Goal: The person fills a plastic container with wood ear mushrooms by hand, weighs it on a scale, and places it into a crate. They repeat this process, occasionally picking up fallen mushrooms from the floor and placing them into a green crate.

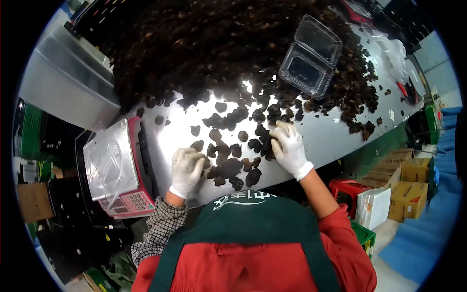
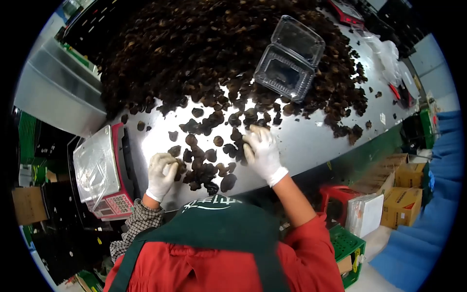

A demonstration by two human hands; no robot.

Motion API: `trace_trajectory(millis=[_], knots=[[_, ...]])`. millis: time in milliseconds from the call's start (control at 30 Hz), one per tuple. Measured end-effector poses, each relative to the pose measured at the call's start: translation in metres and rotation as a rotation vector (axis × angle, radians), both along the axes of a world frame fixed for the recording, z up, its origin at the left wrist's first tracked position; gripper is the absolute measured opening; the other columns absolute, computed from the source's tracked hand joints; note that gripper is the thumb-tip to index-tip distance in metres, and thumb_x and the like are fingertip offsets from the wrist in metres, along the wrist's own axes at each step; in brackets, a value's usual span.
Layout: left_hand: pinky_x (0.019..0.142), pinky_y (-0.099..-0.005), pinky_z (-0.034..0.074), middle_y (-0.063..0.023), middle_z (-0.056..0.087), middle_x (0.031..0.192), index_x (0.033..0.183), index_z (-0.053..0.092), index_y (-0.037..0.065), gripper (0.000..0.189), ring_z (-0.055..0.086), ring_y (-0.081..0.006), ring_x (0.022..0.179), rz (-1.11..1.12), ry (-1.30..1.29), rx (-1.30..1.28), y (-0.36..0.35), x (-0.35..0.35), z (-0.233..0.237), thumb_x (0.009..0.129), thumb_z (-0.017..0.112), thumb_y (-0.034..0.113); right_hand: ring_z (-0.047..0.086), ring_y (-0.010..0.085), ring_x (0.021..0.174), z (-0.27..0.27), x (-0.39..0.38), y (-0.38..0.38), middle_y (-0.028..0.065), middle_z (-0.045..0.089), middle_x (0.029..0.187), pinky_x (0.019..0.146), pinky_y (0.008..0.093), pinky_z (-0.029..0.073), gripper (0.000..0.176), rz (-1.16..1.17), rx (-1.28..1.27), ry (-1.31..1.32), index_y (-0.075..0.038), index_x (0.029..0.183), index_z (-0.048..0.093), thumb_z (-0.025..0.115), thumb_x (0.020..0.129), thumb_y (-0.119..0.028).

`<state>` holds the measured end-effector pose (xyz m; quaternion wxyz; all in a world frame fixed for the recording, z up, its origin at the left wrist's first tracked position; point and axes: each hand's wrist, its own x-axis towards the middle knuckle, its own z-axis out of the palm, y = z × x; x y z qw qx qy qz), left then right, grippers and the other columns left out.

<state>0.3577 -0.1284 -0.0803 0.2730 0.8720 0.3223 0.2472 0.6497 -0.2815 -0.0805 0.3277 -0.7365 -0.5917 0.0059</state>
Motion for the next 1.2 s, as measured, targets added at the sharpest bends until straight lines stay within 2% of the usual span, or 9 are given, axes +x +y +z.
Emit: trace_trajectory(millis=[167, 300, 433, 600, 733, 767, 967, 1100, 1200], knots=[[0.106, -0.0486, 0.027, -0.0248, 0.035, 0.138, 0.132, 0.044, 0.002, 0.068, 0.034, -0.0421, 0.125, 0.247, 0.191, 0.042, 0.016, 0.014, -0.024, 0.077, 0.070, 0.034, 0.042, 0.0404, 0.119, -0.022, 0.004, 0.049, 0.0248, 0.045, 0.129, 0.101, 0.0487, 0.034, 0.052, -0.072, -0.124, -0.177, -0.005, 0.128, 0.051, 0.065, 0.080, -0.022], [0.105, -0.0478, 0.030, -0.0197, 0.042, 0.130, 0.130, 0.048, 0.005, 0.069, 0.038, -0.0379, 0.123, -0.100, 0.150, -0.049, -0.014, -0.009, -0.022, 0.075, 0.071, 0.039, 0.049, 0.0354, 0.112, 0.003, -0.033, 0.026, 0.0186, 0.053, 0.122, 0.097, 0.0459, 0.039, 0.042, 0.264, -0.126, -0.016, -0.006, 0.117, 0.058, 0.066, 0.078, -0.020], [0.103, -0.0501, 0.033, -0.0249, 0.033, 0.137, 0.136, 0.041, 0.006, 0.080, 0.036, -0.0415, 0.124, 0.032, 0.081, 0.080, 0.001, 0.001, -0.021, 0.069, 0.078, 0.031, 0.050, 0.0319, 0.111, 0.006, -0.041, 0.075, 0.0154, 0.054, 0.119, 0.094, 0.0444, 0.039, 0.034, 0.277, 0.021, 0.008, -0.009, 0.111, 0.061, 0.064, 0.077, -0.012], [0.109, -0.0501, 0.023, -0.0288, 0.026, 0.143, 0.139, 0.040, 0.006, 0.079, 0.025, -0.0454, 0.132, 0.002, 0.209, 0.160, 0.048, 0.065, -0.022, 0.076, 0.069, 0.044, 0.045, 0.0347, 0.119, -0.015, -0.038, 0.158, 0.0172, 0.052, 0.127, 0.097, 0.0452, 0.038, 0.048, 0.319, 0.008, -0.230, -0.009, 0.124, 0.052, 0.061, 0.077, -0.015], [0.106, -0.0479, 0.027, -0.0213, 0.043, 0.131, 0.130, 0.050, 0.004, 0.068, 0.037, -0.0381, 0.124, -0.137, 0.249, 0.011, 0.052, 0.059, -0.018, 0.077, 0.068, 0.043, 0.056, 0.0289, 0.097, -0.020, -0.013, 0.143, 0.0123, 0.060, 0.098, 0.087, 0.0402, 0.044, 0.017, 0.383, -0.246, -0.109, -0.008, 0.093, 0.063, 0.057, 0.078, -0.010], [0.105, -0.0471, 0.029, -0.0175, 0.048, 0.123, 0.124, 0.054, 0.003, 0.063, 0.041, -0.0350, 0.119, -0.123, 0.211, 0.032, 0.045, 0.047, -0.019, 0.077, 0.068, 0.043, 0.057, 0.0274, 0.086, -0.013, -0.008, 0.125, 0.0086, 0.058, 0.084, 0.082, 0.0385, 0.045, 0.006, 0.371, -0.091, -0.073, -0.008, 0.079, 0.062, 0.056, 0.077, -0.008], [0.105, -0.0495, 0.031, -0.0193, 0.039, 0.135, 0.126, 0.050, 0.005, 0.070, 0.036, -0.0383, 0.123, -0.151, 0.131, -0.012, 0.014, 0.011, -0.021, 0.071, 0.074, 0.042, 0.056, 0.0279, 0.093, 0.010, 0.007, 0.074, 0.0088, 0.058, 0.094, 0.084, 0.0394, 0.044, 0.010, 0.332, -0.039, 0.104, -0.007, 0.084, 0.062, 0.058, 0.074, -0.004], [0.111, -0.0523, 0.019, -0.0225, 0.028, 0.145, 0.138, 0.041, 0.010, 0.081, 0.028, -0.0402, 0.131, -0.062, 0.218, 0.043, 0.033, 0.046, -0.022, 0.074, 0.069, 0.051, 0.050, 0.0340, 0.115, -0.003, -0.015, 0.109, 0.0151, 0.056, 0.119, 0.103, 0.0438, 0.035, 0.035, 0.384, -0.092, -0.021, -0.007, 0.115, 0.060, 0.059, 0.080, -0.011], [0.111, -0.0525, 0.019, -0.0163, 0.041, 0.138, 0.134, 0.048, 0.010, 0.075, 0.033, -0.0360, 0.130, -0.241, 0.301, -0.045, 0.033, 0.052, -0.012, 0.076, 0.066, 0.053, 0.053, 0.0281, 0.110, -0.012, -0.017, 0.099, 0.0079, 0.063, 0.105, 0.099, 0.0430, 0.037, 0.020, 0.521, -0.268, 0.072, -0.008, 0.099, 0.066, 0.058, 0.080, -0.011]])
